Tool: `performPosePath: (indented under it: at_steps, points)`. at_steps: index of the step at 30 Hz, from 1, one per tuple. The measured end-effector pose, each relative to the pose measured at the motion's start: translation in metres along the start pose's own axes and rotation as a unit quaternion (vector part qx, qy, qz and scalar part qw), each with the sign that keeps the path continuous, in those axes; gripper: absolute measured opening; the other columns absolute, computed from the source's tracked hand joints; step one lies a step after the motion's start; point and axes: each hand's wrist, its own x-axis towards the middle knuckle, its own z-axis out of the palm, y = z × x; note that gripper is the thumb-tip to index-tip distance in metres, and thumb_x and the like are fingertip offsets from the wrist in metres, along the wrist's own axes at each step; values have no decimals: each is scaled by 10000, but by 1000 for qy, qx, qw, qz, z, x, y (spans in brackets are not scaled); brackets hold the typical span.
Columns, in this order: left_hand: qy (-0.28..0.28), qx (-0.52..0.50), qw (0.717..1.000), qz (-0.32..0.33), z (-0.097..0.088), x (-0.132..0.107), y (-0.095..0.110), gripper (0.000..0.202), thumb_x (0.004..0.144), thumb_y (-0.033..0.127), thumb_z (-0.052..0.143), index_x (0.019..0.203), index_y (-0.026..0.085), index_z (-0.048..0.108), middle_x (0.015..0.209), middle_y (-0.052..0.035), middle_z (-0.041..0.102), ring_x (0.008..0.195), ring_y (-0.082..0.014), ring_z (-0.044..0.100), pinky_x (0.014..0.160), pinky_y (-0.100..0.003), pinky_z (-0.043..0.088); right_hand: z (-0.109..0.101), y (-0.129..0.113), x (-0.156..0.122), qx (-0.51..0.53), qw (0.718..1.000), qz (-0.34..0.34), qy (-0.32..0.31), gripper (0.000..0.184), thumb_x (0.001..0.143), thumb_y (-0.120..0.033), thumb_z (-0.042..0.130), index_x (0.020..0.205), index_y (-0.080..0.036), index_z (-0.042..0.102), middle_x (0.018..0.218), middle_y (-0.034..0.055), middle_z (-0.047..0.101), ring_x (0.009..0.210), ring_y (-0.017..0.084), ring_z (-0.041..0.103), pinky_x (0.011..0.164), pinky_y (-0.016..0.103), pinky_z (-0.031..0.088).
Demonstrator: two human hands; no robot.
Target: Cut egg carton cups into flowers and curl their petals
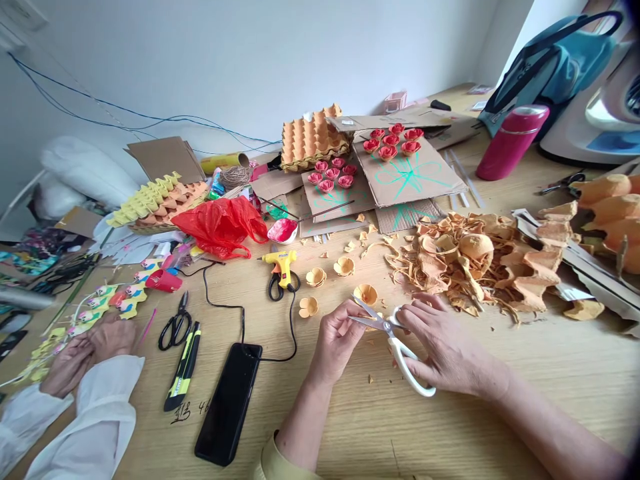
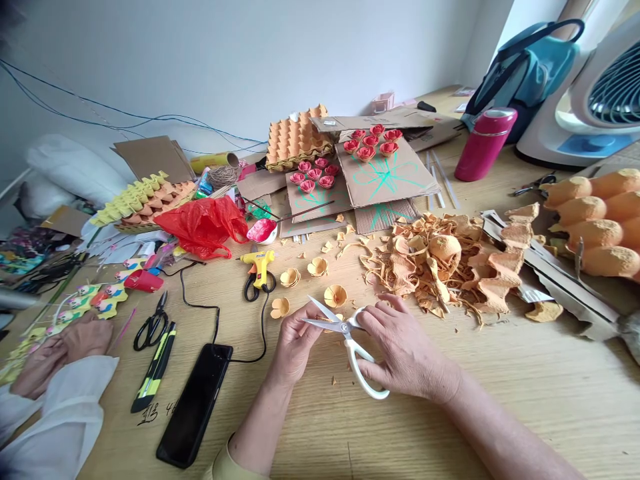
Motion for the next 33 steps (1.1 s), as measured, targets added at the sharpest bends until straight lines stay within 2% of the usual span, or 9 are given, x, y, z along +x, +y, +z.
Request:
performPosePath:
  at_steps: [5, 13, 19, 28, 33]
  points:
    - [2, -10, 1000, 2, 1, 1, 1, 252, 874, 401, 693, 801, 161, 703, 821, -51, 686, 811, -183, 612, 813, -304, 468, 2, 2, -2, 12, 1000, 3, -16, 177, 888, -371, 565, 845, -231, 467, 769, -1, 561, 693, 187, 529, 959, 465, 371]
    - [11, 14, 1000, -9, -4, 1, 4, 266, 847, 423, 721, 790, 165, 698, 785, -46, 680, 798, -186, 612, 825, -313, 469, 2, 3, -4, 22, 1000, -4, -19, 219, 922, -411, 556, 848, -227, 464, 780, 8, 569, 719, 195, 522, 942, 451, 373]
    - [-3, 40, 999, 5, -7, 2, 7, 215, 870, 376, 702, 797, 173, 700, 824, -49, 676, 834, -194, 625, 841, -327, 483, 0, 3, -3, 23, 999, -6, -33, 236, 943, -422, 529, 840, -227, 445, 768, 18, 561, 720, 204, 498, 853, 404, 392]
    - [-5, 98, 994, 48, -11, 4, 4, 165, 854, 302, 715, 743, 181, 698, 814, -61, 669, 838, -204, 633, 814, -324, 505, -2, 5, -2, -12, 999, -7, -33, 208, 907, -425, 554, 892, -228, 486, 787, 20, 590, 733, 212, 544, 927, 452, 379]
    - [-8, 107, 993, 48, -12, 4, 5, 131, 853, 259, 708, 746, 184, 704, 826, -64, 672, 842, -205, 635, 826, -327, 498, -2, 6, -4, -10, 999, -9, -49, 210, 938, -425, 536, 910, -220, 501, 795, 24, 592, 733, 214, 545, 936, 464, 368]
